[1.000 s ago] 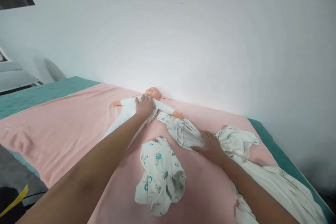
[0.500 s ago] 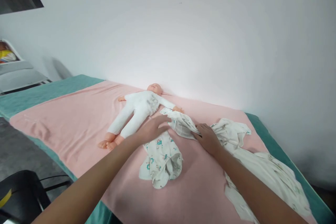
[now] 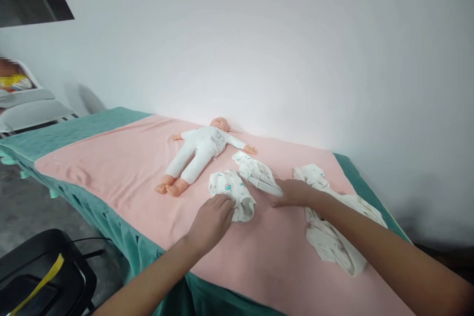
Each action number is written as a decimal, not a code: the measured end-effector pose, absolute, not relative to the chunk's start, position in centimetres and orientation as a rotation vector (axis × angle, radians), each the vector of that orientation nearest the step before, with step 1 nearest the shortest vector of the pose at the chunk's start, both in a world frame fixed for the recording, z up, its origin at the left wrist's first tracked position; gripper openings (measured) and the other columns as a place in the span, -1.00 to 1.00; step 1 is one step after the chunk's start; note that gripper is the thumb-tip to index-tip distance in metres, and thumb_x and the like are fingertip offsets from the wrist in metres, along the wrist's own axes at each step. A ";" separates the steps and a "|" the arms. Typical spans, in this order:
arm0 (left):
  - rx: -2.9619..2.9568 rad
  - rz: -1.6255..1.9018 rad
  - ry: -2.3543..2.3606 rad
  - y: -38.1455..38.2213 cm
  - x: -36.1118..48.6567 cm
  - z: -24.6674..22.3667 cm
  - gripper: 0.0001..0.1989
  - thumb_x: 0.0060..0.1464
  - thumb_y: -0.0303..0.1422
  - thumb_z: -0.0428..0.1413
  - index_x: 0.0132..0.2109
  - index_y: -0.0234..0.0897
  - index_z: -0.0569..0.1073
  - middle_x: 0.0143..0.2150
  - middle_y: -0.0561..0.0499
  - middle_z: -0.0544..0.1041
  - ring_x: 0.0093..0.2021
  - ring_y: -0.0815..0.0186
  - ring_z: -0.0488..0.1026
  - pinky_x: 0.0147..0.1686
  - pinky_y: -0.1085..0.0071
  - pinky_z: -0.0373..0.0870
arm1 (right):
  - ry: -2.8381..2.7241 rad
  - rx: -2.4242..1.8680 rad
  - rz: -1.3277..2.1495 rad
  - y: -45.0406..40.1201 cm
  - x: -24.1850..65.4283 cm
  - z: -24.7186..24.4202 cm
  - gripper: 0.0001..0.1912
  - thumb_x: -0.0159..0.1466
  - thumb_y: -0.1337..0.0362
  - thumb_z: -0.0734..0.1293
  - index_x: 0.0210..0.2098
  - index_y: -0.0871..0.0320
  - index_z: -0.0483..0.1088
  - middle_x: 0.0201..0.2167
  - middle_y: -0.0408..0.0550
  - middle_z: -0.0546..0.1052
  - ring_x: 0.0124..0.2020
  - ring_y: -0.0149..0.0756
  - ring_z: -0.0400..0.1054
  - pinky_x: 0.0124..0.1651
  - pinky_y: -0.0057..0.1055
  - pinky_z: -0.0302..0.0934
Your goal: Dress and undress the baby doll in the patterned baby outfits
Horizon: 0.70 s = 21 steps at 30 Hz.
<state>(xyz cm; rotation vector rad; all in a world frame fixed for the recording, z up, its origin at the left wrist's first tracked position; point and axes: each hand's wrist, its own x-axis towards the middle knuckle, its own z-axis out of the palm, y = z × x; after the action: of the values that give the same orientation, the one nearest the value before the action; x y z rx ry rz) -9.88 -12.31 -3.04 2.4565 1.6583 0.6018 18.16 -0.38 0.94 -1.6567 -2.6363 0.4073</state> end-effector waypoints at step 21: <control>2.018 1.099 1.198 -12.2 -5.7 11.9 -0.79 0.11 -0.33 -0.02 -0.17 -0.24 0.47 -0.24 0.00 0.54 -0.20 0.24 0.45 -0.20 0.37 0.37 | -1.792 -1.013 1.283 -5.9 15.5 11.8 -0.62 0.20 -0.03 0.31 -0.25 0.18 0.42 -0.32 -0.04 0.57 -0.25 -0.24 0.42 -0.10 -0.33 0.26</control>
<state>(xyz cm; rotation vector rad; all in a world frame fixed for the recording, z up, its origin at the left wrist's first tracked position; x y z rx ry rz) -5.66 -12.16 11.93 2.0179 1.1984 1.0987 15.51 -5.92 11.76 -1.0135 -1.7919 1.2834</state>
